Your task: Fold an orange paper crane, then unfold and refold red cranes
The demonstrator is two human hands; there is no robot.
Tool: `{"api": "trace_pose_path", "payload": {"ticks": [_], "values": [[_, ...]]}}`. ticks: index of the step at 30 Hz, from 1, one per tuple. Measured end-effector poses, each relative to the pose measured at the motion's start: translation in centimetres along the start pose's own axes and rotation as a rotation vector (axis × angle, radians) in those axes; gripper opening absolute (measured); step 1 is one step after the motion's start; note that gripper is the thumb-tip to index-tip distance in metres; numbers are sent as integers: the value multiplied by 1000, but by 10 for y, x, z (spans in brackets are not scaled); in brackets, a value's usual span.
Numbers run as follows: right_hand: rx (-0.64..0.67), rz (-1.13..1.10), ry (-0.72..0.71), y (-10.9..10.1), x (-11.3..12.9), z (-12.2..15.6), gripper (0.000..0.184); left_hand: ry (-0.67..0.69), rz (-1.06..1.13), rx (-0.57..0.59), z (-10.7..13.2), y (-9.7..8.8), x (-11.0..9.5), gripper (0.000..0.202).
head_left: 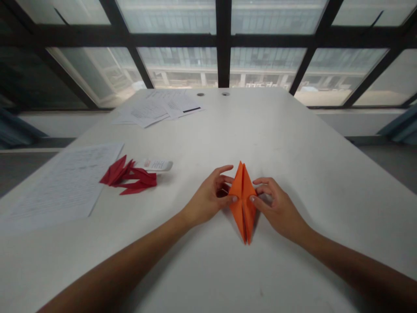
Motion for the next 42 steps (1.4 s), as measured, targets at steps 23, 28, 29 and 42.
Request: {"api": "trace_pose_path", "payload": {"ticks": [23,28,29,42], "values": [[12,-257,60,9,-2,-1,32,-66,139,-49,3,-2,0,36],[-30,-259,42,4,-1,-2,28,-88,20,-72,4,1,1,72],[-42,-242,41,2,-1,-3,26,-89,-65,-62,5,1,0,77],[244,273,-214,8,27,-9,21,252,-1130,7,19,27,-19,43]]}}
Point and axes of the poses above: each hand's wrist, its own z-axis away from the middle knuckle, its own y-axis out of the palm, x = y × z, the point moved 8 cm from there along -z, towards the middle knuckle, and after that the axes turned 10 degrees about -y, right-handed, at the moved point
